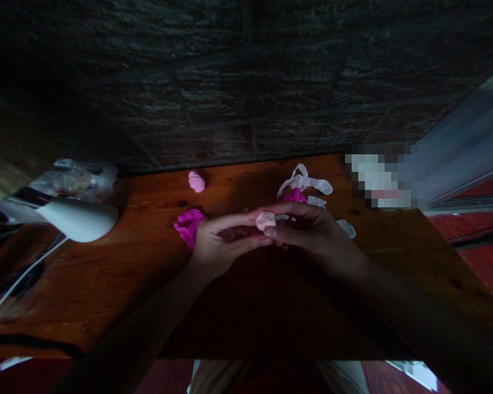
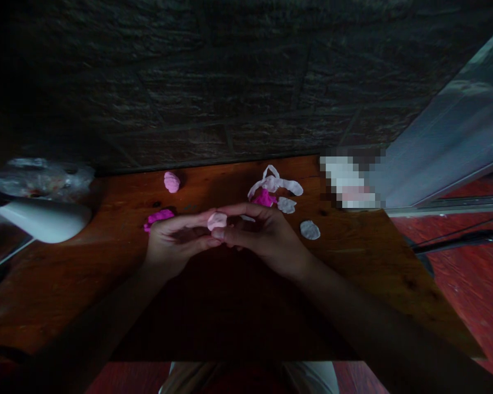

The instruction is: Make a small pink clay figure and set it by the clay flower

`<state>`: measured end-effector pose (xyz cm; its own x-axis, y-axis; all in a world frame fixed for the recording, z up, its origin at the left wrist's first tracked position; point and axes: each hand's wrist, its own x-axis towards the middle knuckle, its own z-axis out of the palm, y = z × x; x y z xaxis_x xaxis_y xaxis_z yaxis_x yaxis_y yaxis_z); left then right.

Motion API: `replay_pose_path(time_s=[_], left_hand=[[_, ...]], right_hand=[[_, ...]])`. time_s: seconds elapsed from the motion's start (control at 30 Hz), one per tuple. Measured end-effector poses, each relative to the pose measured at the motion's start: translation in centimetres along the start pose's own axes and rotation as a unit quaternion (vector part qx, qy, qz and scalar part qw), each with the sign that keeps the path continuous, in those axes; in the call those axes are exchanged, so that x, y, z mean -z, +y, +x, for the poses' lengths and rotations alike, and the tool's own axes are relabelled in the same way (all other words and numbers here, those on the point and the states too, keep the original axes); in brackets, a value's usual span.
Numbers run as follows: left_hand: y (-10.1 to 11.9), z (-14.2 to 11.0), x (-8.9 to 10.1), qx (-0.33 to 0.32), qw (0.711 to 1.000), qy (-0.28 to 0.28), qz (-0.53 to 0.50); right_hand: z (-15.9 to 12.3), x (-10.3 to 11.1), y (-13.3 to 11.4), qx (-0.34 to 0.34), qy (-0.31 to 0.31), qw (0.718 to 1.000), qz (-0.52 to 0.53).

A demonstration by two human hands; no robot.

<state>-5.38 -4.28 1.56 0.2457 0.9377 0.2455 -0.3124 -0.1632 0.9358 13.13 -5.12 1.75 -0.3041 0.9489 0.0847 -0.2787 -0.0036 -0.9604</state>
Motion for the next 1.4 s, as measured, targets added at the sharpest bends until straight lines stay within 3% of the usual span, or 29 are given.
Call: replay_pose_path(time_s=[0.23,0.37,0.5,0.8,0.93,1.13,1.4], left_hand=[[0.1,0.0,-0.3,0.014,0.998,0.049,0.025],[-0.2,-0.4,-0.4,-0.009,0.997,0.042,0.059],[-0.5,-1.0,-0.2,-0.049,0.985,0.05,0.16],[0.1,-1.1,0.0,-0.099,0.948,0.01,0.301],[-0.2,-0.7,-0.2,-0.096,0.969,0.022,0.225],[-0.1,0.1,-0.1,0.011,0.99,0.01,0.143],[0.0,0.6,0.5,-0.025,0.98,0.106,0.164]], right_hand=[[0.2,0.2,-0.1,-0.055,-0.025,0.993,0.104],[0.4,-0.2,0.2,-0.071,0.003,0.988,0.134],[0.5,-0.8,0.4,-0.072,0.032,0.984,0.157],[0.4,-0.6,0.6,-0.073,0.029,0.988,0.13],[0.3,-0.4,0.0,-0.103,0.008,0.983,0.154],[0.4,0.1,-0.6,-0.162,-0.028,0.968,0.192],[0.2,-0.4,-0.5,-0.185,-0.087,0.959,0.196]])
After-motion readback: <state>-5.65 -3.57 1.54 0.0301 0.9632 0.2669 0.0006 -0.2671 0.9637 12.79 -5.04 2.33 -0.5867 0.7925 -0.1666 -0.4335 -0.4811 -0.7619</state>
